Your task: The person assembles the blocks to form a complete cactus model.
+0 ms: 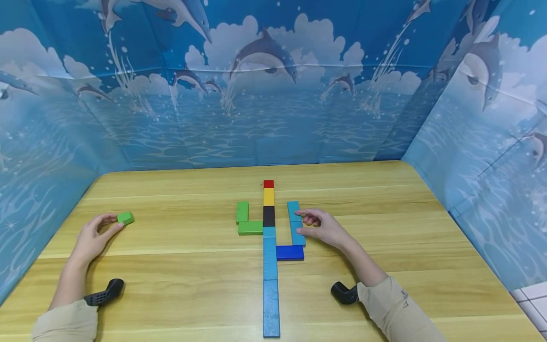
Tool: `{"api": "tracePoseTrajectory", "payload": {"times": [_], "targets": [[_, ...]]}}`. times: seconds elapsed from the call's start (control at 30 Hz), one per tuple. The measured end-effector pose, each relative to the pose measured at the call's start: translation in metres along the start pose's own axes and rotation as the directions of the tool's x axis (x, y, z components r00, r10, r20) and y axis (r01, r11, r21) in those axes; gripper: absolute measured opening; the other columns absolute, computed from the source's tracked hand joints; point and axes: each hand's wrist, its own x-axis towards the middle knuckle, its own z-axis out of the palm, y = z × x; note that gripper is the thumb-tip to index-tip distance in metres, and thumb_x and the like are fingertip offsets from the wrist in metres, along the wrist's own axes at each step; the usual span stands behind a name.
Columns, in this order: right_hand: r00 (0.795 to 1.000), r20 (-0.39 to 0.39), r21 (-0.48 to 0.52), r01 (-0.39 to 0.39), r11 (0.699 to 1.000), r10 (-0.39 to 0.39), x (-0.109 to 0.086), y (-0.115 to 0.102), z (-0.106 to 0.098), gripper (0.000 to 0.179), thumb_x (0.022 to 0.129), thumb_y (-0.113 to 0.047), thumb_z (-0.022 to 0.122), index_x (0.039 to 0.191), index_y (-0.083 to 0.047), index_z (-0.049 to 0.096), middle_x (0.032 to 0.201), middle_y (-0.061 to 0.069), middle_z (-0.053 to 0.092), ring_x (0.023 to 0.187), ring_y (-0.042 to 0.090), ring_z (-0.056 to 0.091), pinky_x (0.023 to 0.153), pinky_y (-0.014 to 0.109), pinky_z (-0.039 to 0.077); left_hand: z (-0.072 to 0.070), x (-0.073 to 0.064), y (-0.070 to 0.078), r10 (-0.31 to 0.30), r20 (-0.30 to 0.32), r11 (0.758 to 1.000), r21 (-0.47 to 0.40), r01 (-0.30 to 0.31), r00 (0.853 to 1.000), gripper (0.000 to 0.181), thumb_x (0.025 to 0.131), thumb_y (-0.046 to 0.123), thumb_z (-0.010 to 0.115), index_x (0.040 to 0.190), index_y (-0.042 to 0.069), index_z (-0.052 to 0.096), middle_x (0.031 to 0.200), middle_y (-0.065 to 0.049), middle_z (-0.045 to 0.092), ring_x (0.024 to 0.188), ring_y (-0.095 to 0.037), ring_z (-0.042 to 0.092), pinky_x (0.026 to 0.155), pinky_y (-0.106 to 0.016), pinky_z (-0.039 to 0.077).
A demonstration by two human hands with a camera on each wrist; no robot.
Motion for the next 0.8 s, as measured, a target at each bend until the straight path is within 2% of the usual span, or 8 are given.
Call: {"api": "tracePoseTrajectory", "payload": {"times": [0.1,0.2,0.4,0.53,0.63,0.77,0.8], "targets": [[1.0,0.0,0.003,-0.001,1.0,0.001,0.0,0.0,0.0,0.045,0.083,-0.007,0.066,0.124,0.006,0.051,0.092,0.021,0.048,0.079,0.024,0.041,0.066,0.024,0.036,0.007,0.006,0.008,0.001,0.021,0.996,-0.084,0.0,1.0,0.044,0.092,0.025,0.054,0.122,-0.007,0.047,0.116,-0.028,0.049,0.11,-0.041,0.039,0.094,-0.059,0.022],[1.0,-0.001,0.012,0.003,1.0,-0.003,0.002,0.007,0.0,0.046,0.083,-0.007,0.066,0.124,0.006,0.051,0.092,0.021,0.048,0.079,0.024,0.041,0.065,0.024,0.036,0.02,0.014,0.02,0.005,0.042,0.987,-0.159,0.002,0.999,0.046,0.093,0.025,0.053,0.124,-0.007,0.044,0.118,-0.027,0.047,0.11,-0.037,0.038,0.092,-0.056,0.026],[1.0,-0.011,0.013,0.009,1.0,-0.009,0.008,0.03,0.0,0.047,0.083,-0.013,0.068,0.125,0.0,0.052,0.093,0.015,0.05,0.08,0.022,0.042,0.065,0.024,0.036,0.059,0.039,0.056,0.047,0.073,0.967,-0.255,-0.027,0.996,0.046,0.091,0.024,0.056,0.123,-0.006,0.045,0.119,-0.023,0.046,0.111,-0.035,0.038,0.092,-0.051,0.03],[1.0,-0.013,0.019,0.015,1.0,-0.015,0.009,0.034,0.0,0.048,0.082,-0.016,0.068,0.126,-0.003,0.052,0.094,0.013,0.05,0.08,0.021,0.042,0.065,0.025,0.037,0.089,0.052,0.086,0.103,0.113,0.951,-0.304,-0.064,0.988,0.043,0.089,0.023,0.06,0.121,-0.003,0.048,0.117,-0.021,0.047,0.111,-0.034,0.04,0.092,-0.049,0.032],[1.0,-0.009,0.019,0.009,1.0,-0.009,0.007,0.026,0.0,0.047,0.083,-0.014,0.068,0.125,-0.001,0.052,0.094,0.015,0.05,0.081,0.023,0.042,0.066,0.024,0.037,0.102,0.054,0.119,0.155,0.15,0.934,-0.343,-0.096,0.977,0.038,0.088,0.015,0.061,0.118,-0.006,0.049,0.114,-0.025,0.048,0.109,-0.037,0.04,0.093,-0.051,0.033],[1.0,0.0,0.012,-0.006,1.0,0.006,0.002,0.008,0.0,0.046,0.083,-0.009,0.066,0.125,0.004,0.051,0.094,0.02,0.049,0.081,0.025,0.041,0.067,0.025,0.037,0.127,0.064,0.137,0.204,0.191,0.925,-0.359,-0.125,0.96,0.035,0.087,0.011,0.061,0.116,-0.006,0.05,0.112,-0.024,0.05,0.107,-0.036,0.042,0.093,-0.049,0.033],[1.0,0.001,0.008,-0.009,1.0,0.009,0.001,0.003,-0.001,0.046,0.083,-0.007,0.066,0.125,0.005,0.05,0.094,0.021,0.049,0.081,0.026,0.041,0.067,0.025,0.037,0.135,0.068,0.136,0.214,0.197,0.925,-0.355,-0.134,0.957,0.035,0.087,0.013,0.062,0.116,-0.004,0.051,0.112,-0.022,0.051,0.107,-0.034,0.042,0.093,-0.048,0.033]]}}
